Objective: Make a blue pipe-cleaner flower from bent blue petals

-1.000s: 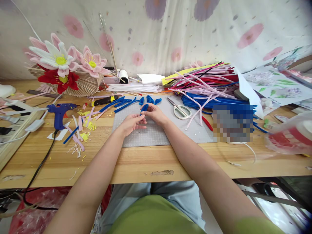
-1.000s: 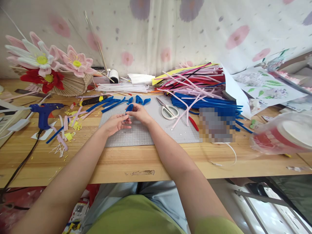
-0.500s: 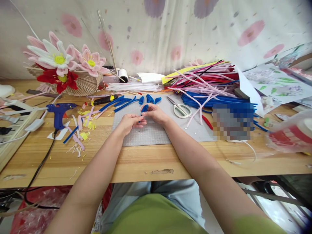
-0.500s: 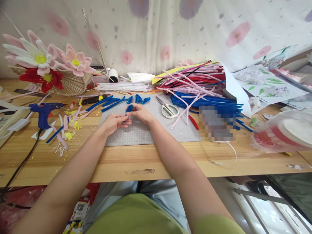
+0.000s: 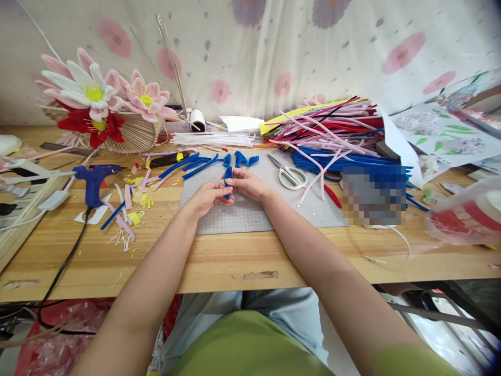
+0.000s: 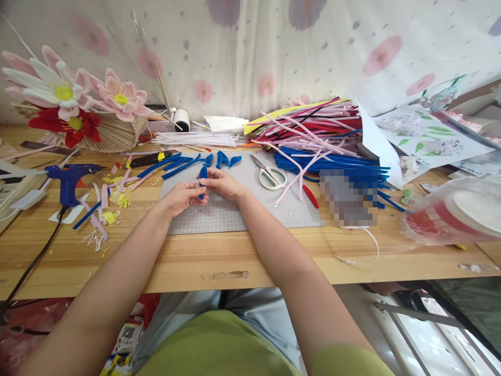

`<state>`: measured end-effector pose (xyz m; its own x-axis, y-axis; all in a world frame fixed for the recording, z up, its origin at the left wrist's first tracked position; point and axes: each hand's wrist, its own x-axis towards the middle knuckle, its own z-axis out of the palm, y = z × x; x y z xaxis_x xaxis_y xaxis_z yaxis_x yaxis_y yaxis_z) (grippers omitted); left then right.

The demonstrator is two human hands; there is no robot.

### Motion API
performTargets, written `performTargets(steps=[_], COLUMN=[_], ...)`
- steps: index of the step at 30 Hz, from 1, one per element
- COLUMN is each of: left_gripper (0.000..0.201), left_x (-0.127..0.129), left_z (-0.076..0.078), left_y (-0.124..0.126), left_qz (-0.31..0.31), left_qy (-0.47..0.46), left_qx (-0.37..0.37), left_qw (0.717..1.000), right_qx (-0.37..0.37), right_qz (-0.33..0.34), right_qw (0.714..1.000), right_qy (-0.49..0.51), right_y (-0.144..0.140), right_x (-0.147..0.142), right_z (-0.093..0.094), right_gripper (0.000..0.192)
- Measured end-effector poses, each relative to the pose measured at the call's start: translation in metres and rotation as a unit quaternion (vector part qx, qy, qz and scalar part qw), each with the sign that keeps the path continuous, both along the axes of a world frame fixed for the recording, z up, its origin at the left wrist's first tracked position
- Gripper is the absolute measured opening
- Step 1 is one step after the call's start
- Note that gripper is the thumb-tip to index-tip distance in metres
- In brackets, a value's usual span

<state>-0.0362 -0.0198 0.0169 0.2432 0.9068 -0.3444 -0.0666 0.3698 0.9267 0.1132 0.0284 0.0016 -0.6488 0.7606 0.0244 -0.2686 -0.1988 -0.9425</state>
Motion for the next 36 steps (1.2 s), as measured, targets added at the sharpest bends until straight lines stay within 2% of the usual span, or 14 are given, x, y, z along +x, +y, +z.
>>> performTargets(steps=[5,7,10,16,20,22,27,33,35,36], left_gripper=[0.023,0.022,0.015,0.015,0.02,0.021,0.015,0.017,0.018,0.019], left_x=[0.005,0.008,0.009,0.005,0.003,0.003,0.007,0.009,0.009,0.009], left_z=[-0.004,-0.004,-0.001,-0.002,-0.01,-0.011,-0.007,-0.013,-0.015,-0.016], left_y=[0.0,-0.001,-0.001,0.0,0.002,0.002,0.001,0.008,0.011,0.012], left_qz=[0.014,0.04,0.088,0.1,0.118,0.122,0.142,0.196,0.214,0.219], left_qy=[0.003,0.017,0.047,0.083,0.092,0.096,0.07,0.052,0.04,0.031], left_qx=[0.036,0.045,0.043,0.042,0.092,0.09,0.052,0.106,0.119,0.123], left_qw=[0.999,0.998,0.994,0.991,0.985,0.984,0.986,0.973,0.969,0.968], right_qx=[0.062,0.093,0.118,0.193,0.205,0.222,0.336,0.489,0.491,0.474], right_qz=[-0.118,-0.137,-0.142,-0.158,-0.12,-0.109,-0.177,-0.238,-0.246,-0.248], right_qw=[0.99,0.983,0.978,0.954,0.953,0.947,0.887,0.78,0.773,0.784], right_qy=[-0.055,-0.075,-0.092,-0.168,-0.19,-0.205,-0.261,-0.31,-0.317,-0.314], right_y=[0.003,0.004,0.005,0.005,0.003,0.003,0.005,-0.001,-0.001,0.0], right_x=[-0.002,-0.002,-0.001,-0.001,-0.004,-0.004,-0.005,-0.008,-0.009,-0.009], right_z=[-0.005,-0.005,-0.004,-0.004,-0.006,-0.007,-0.005,0.003,0.002,0.0], right_gripper=[0.034,0.034,0.03,0.029,0.028,0.027,0.025,0.024,0.024,0.021])
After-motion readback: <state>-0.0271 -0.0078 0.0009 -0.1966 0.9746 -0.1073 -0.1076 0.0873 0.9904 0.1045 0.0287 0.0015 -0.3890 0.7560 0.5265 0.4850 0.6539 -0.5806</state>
